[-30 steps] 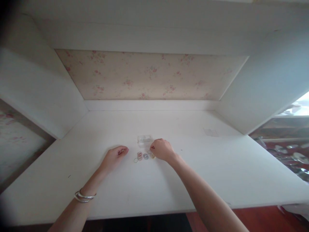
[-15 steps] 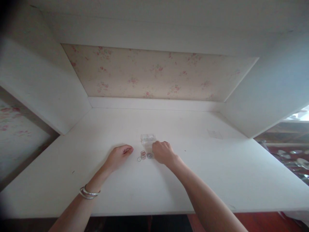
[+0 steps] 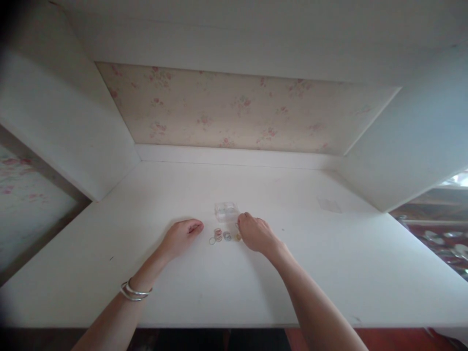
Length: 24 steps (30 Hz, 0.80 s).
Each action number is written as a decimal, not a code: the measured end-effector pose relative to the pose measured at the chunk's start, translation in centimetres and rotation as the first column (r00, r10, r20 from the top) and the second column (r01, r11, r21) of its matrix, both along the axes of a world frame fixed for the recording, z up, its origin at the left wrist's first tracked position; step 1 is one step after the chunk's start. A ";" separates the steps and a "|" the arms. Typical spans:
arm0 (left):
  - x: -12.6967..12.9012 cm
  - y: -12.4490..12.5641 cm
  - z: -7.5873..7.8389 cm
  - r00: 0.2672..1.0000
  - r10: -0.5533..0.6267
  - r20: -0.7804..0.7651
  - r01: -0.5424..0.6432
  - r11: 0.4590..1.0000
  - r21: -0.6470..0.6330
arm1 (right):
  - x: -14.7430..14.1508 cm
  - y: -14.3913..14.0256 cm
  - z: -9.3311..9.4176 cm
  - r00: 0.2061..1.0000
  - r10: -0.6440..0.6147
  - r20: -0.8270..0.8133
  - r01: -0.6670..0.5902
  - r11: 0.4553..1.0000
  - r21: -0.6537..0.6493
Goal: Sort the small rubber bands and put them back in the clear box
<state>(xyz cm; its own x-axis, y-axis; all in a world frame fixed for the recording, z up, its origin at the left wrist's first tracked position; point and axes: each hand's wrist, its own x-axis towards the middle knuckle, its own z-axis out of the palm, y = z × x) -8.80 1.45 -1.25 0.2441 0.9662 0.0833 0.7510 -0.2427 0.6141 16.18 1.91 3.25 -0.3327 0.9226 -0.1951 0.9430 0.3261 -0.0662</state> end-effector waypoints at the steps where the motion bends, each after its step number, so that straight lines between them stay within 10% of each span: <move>1: 0.0 0.0 0.0 1.000 0.000 -0.001 0.000 1.000 0.001 | 0.1 0.1 0.0 1.000 -0.006 -0.020 0.006 1.000 0.012; 24: 0.1 -0.2 0.6 0.999 0.013 -0.050 -0.013 1.000 0.010 | -2.0 7.7 0.4 0.993 0.027 0.119 -0.036 0.996 0.078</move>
<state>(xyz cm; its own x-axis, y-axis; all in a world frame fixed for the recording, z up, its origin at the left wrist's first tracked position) -8.68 1.23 -0.62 0.2355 0.9685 0.0808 0.7838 -0.2384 0.5734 14.22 9.61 3.60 -0.3411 0.9262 -0.1607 0.9318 0.3557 0.0722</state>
